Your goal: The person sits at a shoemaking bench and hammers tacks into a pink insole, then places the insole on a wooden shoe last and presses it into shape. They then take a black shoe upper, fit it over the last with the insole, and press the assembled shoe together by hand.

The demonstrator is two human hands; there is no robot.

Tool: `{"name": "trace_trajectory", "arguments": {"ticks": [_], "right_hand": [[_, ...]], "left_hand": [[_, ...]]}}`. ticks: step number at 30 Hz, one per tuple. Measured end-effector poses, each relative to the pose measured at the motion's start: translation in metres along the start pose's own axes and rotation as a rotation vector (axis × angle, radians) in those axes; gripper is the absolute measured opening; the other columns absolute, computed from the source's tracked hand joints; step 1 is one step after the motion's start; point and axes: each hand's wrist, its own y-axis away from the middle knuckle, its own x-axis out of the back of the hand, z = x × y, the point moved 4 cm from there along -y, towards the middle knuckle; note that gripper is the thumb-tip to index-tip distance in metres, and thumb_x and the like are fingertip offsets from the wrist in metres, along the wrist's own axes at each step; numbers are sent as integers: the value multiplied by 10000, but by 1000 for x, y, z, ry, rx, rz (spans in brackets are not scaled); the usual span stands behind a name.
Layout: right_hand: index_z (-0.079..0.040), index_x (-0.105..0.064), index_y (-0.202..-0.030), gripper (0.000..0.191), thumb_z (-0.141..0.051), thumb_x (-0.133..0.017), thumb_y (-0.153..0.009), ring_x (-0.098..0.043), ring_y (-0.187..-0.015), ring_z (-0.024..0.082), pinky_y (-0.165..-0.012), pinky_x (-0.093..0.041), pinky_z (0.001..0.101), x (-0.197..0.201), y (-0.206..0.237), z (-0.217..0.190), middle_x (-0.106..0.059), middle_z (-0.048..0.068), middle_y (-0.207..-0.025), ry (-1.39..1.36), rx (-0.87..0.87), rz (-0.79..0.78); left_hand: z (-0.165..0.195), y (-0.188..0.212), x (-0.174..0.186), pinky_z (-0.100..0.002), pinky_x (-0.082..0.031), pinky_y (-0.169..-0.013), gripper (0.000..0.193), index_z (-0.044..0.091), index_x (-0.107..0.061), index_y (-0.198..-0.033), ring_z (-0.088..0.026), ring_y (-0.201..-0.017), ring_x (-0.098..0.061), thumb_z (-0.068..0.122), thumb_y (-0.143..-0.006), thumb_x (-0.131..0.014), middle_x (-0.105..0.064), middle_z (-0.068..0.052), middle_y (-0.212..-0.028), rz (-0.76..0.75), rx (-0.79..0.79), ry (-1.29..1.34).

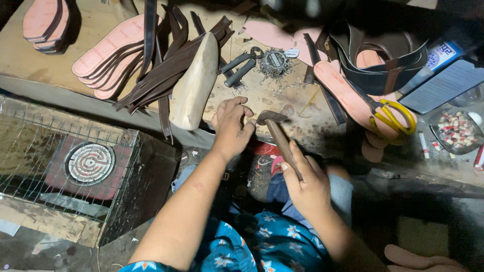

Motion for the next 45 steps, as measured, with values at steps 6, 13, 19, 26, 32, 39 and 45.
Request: {"name": "trace_trajectory", "arguments": {"ticks": [6,13,19,26,32,39,45], "right_hand": [[-101,-580,-1430,540,-188,-712,-914,-661,-763,314,-681,-521,413,0,-2,0,-677,153,-903,20,16,21],[-102,-588,-1420,542,-173,-738,-904,-665,-763,314,-690,-528,401,-1,-1,1,-670,156,-897,3,47,32],[-116,-601,-1411,531,-205,-730,-904,-674,-758,311,-694,-534,404,-4,2,13,-679,149,-884,10,-8,6],[-50,-597,-1422,514,-279,-651,-965,-694,-1079,397,-921,-530,436,9,-29,52,-703,233,-1197,50,-64,48],[-29,-609,-1400,483,-275,-615,-984,-704,-982,312,-892,-541,400,18,-73,78,-705,218,-1067,-70,-103,139],[-63,-609,-1386,465,-295,-594,-984,-692,-818,265,-813,-550,387,16,-74,88,-700,161,-929,-172,-223,218],[-49,-604,-1341,366,-275,-584,-1054,-693,-1019,360,-934,-522,438,16,-73,95,-697,174,-1091,4,-52,302]], "left_hand": [[-1,-1,-1,-480,-282,-1057,212,127,-631,-968,-318,-1325,-457,162,-787,-734,-587,-80,-1369,3,34,-6],[3,-1,0,-474,-285,-1068,176,136,-630,-966,-311,-1319,-458,155,-816,-721,-589,-71,-1365,15,37,-24],[5,-2,-1,-476,-288,-1058,172,135,-627,-965,-314,-1315,-461,161,-820,-717,-589,-77,-1367,25,17,-26],[-1,0,-3,-475,-297,-1071,94,135,-673,-961,-300,-1318,-470,152,-871,-654,-602,-67,-1372,12,10,-30],[-2,-1,-1,-470,-283,-1077,111,138,-700,-971,-300,-1329,-465,145,-876,-644,-601,-71,-1385,-13,-7,22],[8,-4,-3,-478,-262,-1063,69,140,-706,-868,-338,-1324,-440,127,-800,-696,-595,-87,-1374,-21,16,-45],[17,-18,-1,-464,-357,-993,88,97,-683,-924,-349,-1182,-505,84,-838,-692,-614,-100,-1203,180,1,-224]]}}
